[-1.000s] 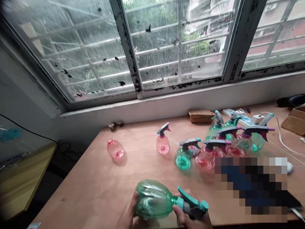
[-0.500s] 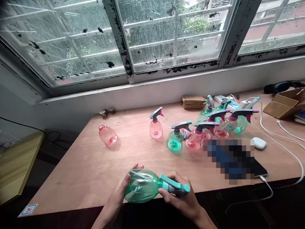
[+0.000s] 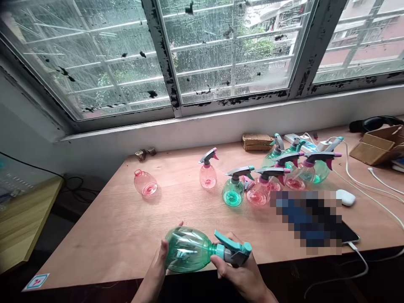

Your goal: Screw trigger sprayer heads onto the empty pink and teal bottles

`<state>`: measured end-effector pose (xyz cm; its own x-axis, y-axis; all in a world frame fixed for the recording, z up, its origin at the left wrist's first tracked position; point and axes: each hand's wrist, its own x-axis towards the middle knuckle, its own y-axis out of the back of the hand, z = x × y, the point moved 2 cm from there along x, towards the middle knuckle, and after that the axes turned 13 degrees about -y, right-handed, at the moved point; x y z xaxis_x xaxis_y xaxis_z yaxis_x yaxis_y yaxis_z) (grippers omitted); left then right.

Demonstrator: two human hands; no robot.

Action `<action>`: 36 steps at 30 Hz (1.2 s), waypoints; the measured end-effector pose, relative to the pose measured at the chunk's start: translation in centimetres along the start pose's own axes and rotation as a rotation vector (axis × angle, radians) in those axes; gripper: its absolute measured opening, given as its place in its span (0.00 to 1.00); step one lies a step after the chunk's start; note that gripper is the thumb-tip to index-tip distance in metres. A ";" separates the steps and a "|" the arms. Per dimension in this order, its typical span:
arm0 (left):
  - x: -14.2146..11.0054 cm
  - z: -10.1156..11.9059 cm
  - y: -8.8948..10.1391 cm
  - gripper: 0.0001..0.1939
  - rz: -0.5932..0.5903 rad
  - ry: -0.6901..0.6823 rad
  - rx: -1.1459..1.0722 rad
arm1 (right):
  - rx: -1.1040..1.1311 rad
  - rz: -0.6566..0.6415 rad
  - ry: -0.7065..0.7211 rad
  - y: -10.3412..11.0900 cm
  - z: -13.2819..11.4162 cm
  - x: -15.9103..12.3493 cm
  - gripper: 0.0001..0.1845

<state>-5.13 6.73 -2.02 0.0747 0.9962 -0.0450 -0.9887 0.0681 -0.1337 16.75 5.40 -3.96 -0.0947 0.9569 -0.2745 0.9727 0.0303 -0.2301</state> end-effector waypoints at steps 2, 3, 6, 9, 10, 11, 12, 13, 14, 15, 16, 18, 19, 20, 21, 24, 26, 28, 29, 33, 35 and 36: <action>-0.3 1.0 0.5 0.41 -0.086 -0.037 0.049 | 0.015 -0.027 -0.037 0.2 -0.3 0.3 0.22; -0.5 1.6 0.8 0.43 -0.132 -0.087 0.076 | 0.038 -0.051 -0.064 0.2 -0.3 0.6 0.22; -0.9 2.4 1.4 0.50 -0.216 -0.183 0.088 | 0.118 -0.109 -0.116 0.1 -0.1 1.1 0.23; -0.7 1.5 1.7 0.50 -0.159 -0.153 0.026 | 0.123 -0.099 -0.088 -0.3 0.2 1.0 0.22; -0.5 1.1 1.9 0.48 -0.117 -0.103 0.007 | 0.094 -0.089 -0.076 -0.5 0.3 0.8 0.22; -0.3 0.6 2.0 0.47 -0.081 -0.039 0.001 | 0.054 -0.081 -0.066 -0.6 0.2 0.6 0.22; -0.3 0.4 2.2 0.45 -0.068 0.026 0.016 | 0.008 -0.077 -0.056 -0.6 0.1 0.3 0.22; -0.3 0.4 2.2 0.44 -0.081 0.078 0.053 | -0.036 -0.075 -0.047 -0.6 0.0 0.2 0.21; -0.5 0.6 2.3 0.43 -0.112 0.106 0.108 | -0.072 -0.076 -0.042 -0.5 -0.2 0.0 0.20; -0.7 1.1 2.3 0.43 -0.156 0.113 0.177 | -0.099 -0.084 -0.042 -0.4 -0.3 0.0 0.19; -1.1 1.7 2.2 0.42 -0.199 0.097 0.256 | -0.109 -0.096 -0.051 -0.2 -0.4 0.1 0.19; -1.7 2.9 2.0 0.44 -0.242 0.009 0.405 | -0.076 -0.125 -0.097 0.0 -0.4 0.4 0.19; -1.9 3.5 1.7 0.45 -0.237 -0.065 0.465 | -0.037 -0.142 -0.128 0.1 -0.3 0.6 0.19; -2.0 3.8 1.4 0.48 -0.223 -0.149 0.506 | 0.011 -0.154 -0.155 0.1 -0.1 0.7 0.19; -2.1 3.9 1.1 0.52 -0.197 -0.233 0.518 | 0.062 -0.157 -0.172 0.0 0.0 0.8 0.19; -1.8 2.8 0.3 0.61 -0.067 -0.353 0.348 | 0.143 -0.140 -0.148 -0.3 0.1 0.6 0.20; -1.3 1.5 0.2 0.56 0.009 -0.248 0.183 | 0.130 -0.104 -0.099 -0.5 -0.1 0.2 0.20; -1.0 0.5 0.2 0.45 -0.003 -0.062 0.078 | 0.090 -0.059 -0.067 -0.5 -0.4 -0.2 0.20; -1.0 0.4 0.2 0.41 -0.051 0.015 0.058 | 0.068 -0.042 -0.062 -0.4 -0.5 -0.3 0.20; -1.6 2.1 0.5 0.42 -0.205 0.003 0.126 | 0.042 -0.060 -0.090 0.2 -0.7 0.1 0.20; -1.9 3.2 0.7 0.52 -0.205 -0.089 0.245 | 0.072 -0.066 -0.093 0.5 -0.8 0.6 0.20; -1.9 3.5 0.7 0.54 -0.213 -0.117 0.297 | 0.083 -0.063 -0.088 0.6 -0.9 0.8 0.19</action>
<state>-6.39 5.06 1.47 0.2846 0.9562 0.0683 -0.9484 0.2705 0.1654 17.41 6.41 -3.45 -0.1765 0.9247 -0.3372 0.9437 0.0616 -0.3250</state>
